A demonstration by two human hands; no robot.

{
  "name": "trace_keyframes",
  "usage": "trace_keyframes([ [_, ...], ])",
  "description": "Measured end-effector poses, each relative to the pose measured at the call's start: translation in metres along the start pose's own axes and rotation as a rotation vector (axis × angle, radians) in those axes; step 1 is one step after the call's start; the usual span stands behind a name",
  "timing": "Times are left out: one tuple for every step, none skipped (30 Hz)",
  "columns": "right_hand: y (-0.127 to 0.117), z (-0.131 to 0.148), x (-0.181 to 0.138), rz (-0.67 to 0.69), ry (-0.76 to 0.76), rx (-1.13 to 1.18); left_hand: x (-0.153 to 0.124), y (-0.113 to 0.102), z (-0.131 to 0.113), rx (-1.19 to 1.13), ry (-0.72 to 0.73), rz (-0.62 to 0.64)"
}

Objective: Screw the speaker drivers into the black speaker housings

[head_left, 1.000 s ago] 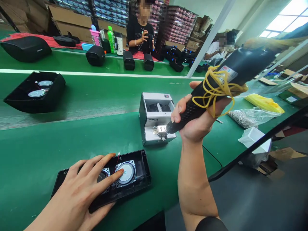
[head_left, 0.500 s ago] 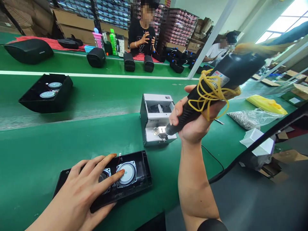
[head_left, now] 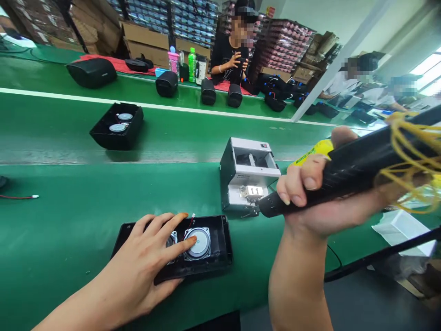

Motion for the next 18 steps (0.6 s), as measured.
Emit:
trace_keyframes([
  [0.004, 0.002, 0.000, 0.008, 0.012, 0.022, 0.001, 0.000, 0.000, -0.004, 0.003, 0.003],
  [0.008, 0.002, 0.000, 0.017, 0.027, 0.045, 0.001, -0.001, 0.000, -0.004, 0.007, 0.009],
  [0.013, 0.002, -0.001, 0.027, 0.045, 0.069, 0.002, -0.001, 0.001, -0.003, 0.007, 0.017],
  [0.019, 0.001, -0.003, 0.035, 0.057, 0.093, 0.003, -0.003, 0.001, 0.000, 0.007, 0.025],
  [0.024, 0.000, -0.005, 0.040, 0.058, 0.121, 0.003, -0.004, 0.001, 0.002, 0.009, 0.030],
  [0.029, -0.002, -0.007, 0.041, 0.071, 0.140, 0.004, -0.006, 0.001, 0.005, 0.015, 0.031],
  [0.034, -0.006, -0.010, 0.045, 0.104, 0.150, 0.005, -0.007, 0.001, 0.010, 0.019, 0.030],
  [0.038, -0.009, -0.013, 0.058, 0.134, 0.167, 0.005, -0.009, 0.001, 0.015, 0.028, 0.031],
  [0.042, -0.014, -0.016, 0.078, 0.160, 0.188, 0.006, -0.010, 0.000, 0.020, 0.044, 0.036],
  [0.045, -0.019, -0.020, 0.097, 0.174, 0.213, 0.006, -0.011, -0.001, 0.024, 0.053, 0.043],
  [0.048, -0.024, -0.023, 0.114, 0.185, 0.235, 0.006, -0.012, -0.002, 0.026, 0.052, 0.051],
  [0.050, -0.030, -0.026, 0.124, 0.182, 0.256, 0.006, -0.013, -0.002, 0.028, 0.046, 0.058],
  [0.051, -0.035, -0.028, 0.130, 0.168, 0.270, 0.006, -0.014, -0.003, 0.029, 0.035, 0.063],
  [0.052, -0.041, -0.031, 0.131, 0.169, 0.267, 0.007, -0.015, -0.003, 0.029, 0.023, 0.067],
  [0.052, -0.046, -0.032, 0.138, 0.185, 0.255, 0.007, -0.015, -0.004, 0.031, 0.015, 0.068],
  [0.052, -0.051, -0.034, 0.149, 0.199, 0.245, 0.007, -0.015, -0.003, 0.033, 0.017, 0.072],
  [0.052, -0.055, -0.035, 0.156, 0.209, 0.236, 0.007, -0.015, -0.003, 0.035, 0.029, 0.076],
  [0.051, -0.058, -0.036, 0.162, 0.222, 0.229, 0.007, -0.015, -0.002, 0.040, 0.037, 0.083],
])
Point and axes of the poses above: each hand's wrist, its own x-axis towards the middle knuckle, its own y-axis out of the palm, z = x × y, the point moved 1 cm from there along x, towards the middle knuckle, and after that the axes turned 1 degree about y, right-handed, at the moved point
